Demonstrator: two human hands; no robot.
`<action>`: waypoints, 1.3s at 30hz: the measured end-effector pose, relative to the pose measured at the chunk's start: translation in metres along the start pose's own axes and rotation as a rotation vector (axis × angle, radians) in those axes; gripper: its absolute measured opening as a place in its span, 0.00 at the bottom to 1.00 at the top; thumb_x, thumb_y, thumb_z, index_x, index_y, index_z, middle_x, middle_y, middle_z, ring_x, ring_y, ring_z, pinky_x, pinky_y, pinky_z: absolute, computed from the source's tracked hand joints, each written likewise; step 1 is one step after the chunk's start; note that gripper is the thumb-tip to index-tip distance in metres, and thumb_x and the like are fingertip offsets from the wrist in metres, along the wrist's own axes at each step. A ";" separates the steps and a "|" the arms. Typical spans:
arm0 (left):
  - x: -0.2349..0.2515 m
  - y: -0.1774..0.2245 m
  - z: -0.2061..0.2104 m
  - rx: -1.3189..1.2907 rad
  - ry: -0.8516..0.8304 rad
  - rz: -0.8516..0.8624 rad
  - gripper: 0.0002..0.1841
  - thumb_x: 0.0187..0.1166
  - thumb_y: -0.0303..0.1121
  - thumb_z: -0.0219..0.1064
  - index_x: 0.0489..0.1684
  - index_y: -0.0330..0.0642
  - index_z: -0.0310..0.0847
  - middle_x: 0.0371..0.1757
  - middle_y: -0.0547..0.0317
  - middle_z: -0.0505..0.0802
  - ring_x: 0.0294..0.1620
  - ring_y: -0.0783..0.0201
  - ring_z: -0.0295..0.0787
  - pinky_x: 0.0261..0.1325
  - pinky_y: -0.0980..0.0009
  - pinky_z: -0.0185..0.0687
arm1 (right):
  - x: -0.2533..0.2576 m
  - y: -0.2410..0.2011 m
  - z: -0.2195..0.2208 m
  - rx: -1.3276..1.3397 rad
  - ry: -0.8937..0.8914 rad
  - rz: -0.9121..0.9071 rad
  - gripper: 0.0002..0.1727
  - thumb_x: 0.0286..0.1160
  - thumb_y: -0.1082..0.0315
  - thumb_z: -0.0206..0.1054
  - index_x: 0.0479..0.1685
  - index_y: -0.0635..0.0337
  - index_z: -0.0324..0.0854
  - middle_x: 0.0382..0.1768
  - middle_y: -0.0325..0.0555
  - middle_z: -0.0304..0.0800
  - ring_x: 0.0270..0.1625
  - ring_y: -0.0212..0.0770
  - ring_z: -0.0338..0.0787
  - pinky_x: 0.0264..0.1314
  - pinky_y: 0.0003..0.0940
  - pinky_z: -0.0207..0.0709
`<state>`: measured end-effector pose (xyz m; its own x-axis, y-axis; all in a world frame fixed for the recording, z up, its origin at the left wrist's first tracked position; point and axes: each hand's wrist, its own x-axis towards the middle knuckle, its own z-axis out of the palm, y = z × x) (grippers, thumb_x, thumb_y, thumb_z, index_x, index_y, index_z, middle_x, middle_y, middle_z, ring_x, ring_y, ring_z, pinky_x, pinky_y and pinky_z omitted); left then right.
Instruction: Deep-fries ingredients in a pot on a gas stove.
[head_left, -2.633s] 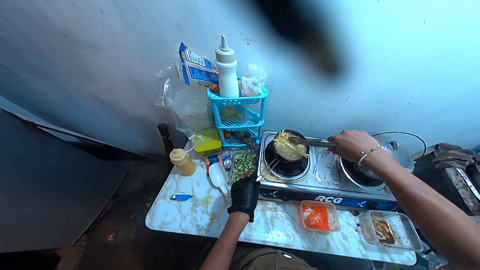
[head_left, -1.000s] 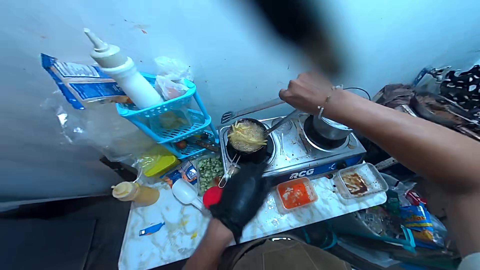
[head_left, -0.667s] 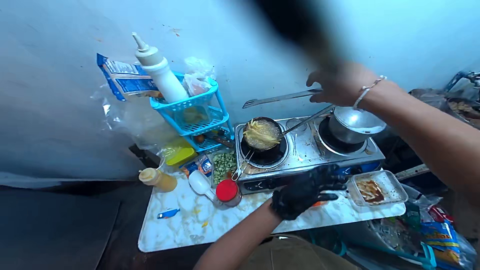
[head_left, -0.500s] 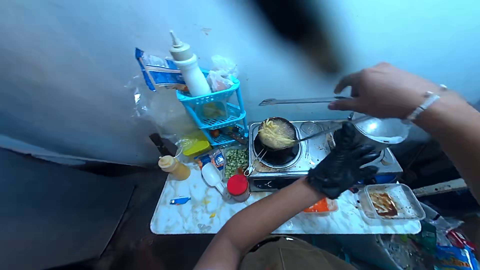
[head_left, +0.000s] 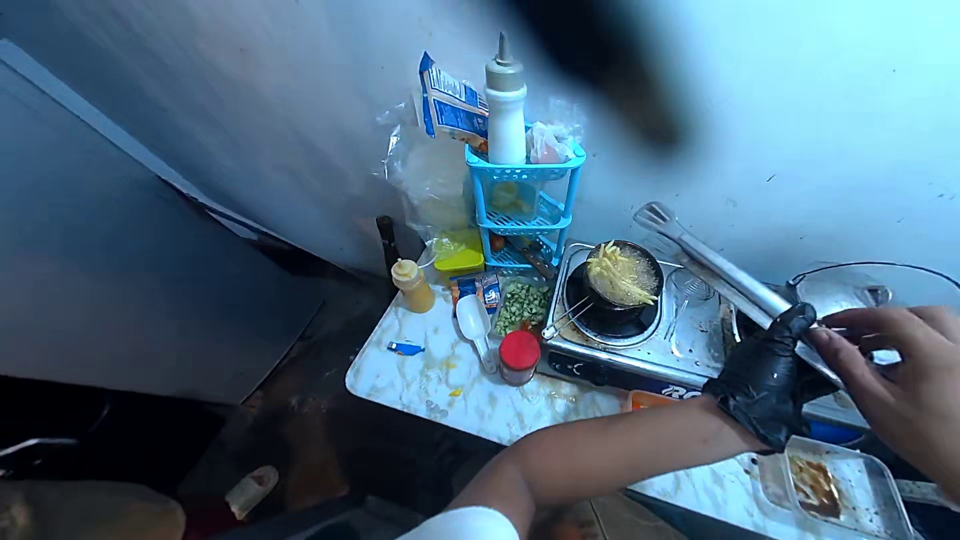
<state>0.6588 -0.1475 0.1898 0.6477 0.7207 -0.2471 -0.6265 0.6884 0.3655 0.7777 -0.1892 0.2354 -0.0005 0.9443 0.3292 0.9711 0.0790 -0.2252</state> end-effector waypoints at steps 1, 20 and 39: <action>0.004 -0.001 -0.004 0.040 0.019 0.010 0.18 0.90 0.49 0.54 0.61 0.46 0.76 0.43 0.59 0.88 0.39 0.66 0.88 0.44 0.69 0.87 | -0.003 0.004 0.006 0.024 -0.017 0.031 0.35 0.86 0.39 0.56 0.62 0.66 0.83 0.53 0.68 0.86 0.53 0.62 0.89 0.55 0.61 0.82; -0.010 -0.003 -0.074 0.575 -0.264 -0.103 0.36 0.92 0.58 0.40 0.95 0.49 0.44 0.88 0.40 0.64 0.81 0.48 0.69 0.73 0.44 0.73 | 0.002 0.029 0.051 0.673 -0.402 0.411 0.25 0.83 0.45 0.59 0.65 0.55 0.74 0.24 0.33 0.78 0.19 0.30 0.78 0.21 0.28 0.77; -0.051 0.129 -0.214 2.104 0.731 -0.089 0.25 0.88 0.43 0.55 0.81 0.46 0.72 0.70 0.42 0.86 0.70 0.38 0.82 0.67 0.38 0.75 | 0.169 -0.018 0.029 -0.868 -0.515 -0.392 0.15 0.76 0.63 0.76 0.56 0.60 0.84 0.40 0.59 0.89 0.38 0.64 0.92 0.34 0.60 0.82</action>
<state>0.4518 -0.0779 0.0579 0.1023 0.9418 -0.3202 0.9327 0.0211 0.3600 0.7531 -0.0217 0.2682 -0.2510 0.9394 -0.2335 0.7194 0.3425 0.6043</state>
